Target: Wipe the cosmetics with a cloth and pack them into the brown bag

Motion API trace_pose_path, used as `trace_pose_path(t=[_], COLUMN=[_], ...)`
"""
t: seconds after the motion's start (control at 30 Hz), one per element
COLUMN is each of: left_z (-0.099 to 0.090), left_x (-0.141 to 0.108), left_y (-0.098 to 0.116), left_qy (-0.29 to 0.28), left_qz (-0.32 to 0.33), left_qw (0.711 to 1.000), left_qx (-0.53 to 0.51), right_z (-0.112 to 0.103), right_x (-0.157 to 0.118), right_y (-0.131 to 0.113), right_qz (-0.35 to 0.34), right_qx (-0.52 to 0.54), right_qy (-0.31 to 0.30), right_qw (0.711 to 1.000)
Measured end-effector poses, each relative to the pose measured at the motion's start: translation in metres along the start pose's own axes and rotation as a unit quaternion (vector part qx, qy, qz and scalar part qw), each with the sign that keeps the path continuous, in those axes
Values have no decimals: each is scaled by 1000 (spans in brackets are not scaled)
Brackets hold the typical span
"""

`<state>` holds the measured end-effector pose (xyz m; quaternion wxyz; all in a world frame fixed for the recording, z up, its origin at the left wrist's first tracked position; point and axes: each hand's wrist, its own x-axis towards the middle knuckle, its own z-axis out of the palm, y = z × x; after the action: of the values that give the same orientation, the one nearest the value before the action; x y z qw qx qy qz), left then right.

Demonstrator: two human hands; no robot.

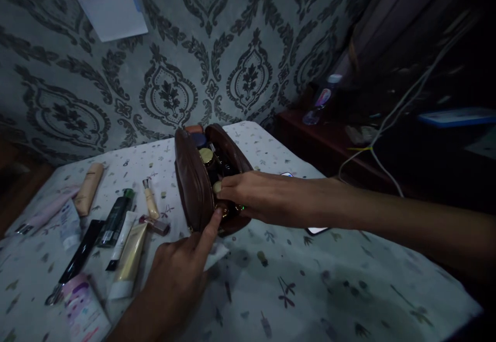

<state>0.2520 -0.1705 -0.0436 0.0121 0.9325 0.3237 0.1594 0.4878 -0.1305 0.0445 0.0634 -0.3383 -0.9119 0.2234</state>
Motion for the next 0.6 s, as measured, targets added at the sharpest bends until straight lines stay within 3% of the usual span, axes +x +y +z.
trace_pose_path(t=[0.17, 0.43, 0.6], left_z=[1, 1, -3], left_x=[1, 3, -1], left_y=[-1, -1, 0], left_qy=[3, -15, -19], left_qz=[-5, -16, -22], left_qw=[1000, 999, 999], left_qx=[-24, -39, -28], right_z=[5, 5, 9], right_x=[2, 5, -1], right_y=[1, -5, -2], right_qz=[-32, -8, -23], right_qx=[-48, -107, -83], right_qy=[-6, -40, -1], right_qw=[998, 993, 996])
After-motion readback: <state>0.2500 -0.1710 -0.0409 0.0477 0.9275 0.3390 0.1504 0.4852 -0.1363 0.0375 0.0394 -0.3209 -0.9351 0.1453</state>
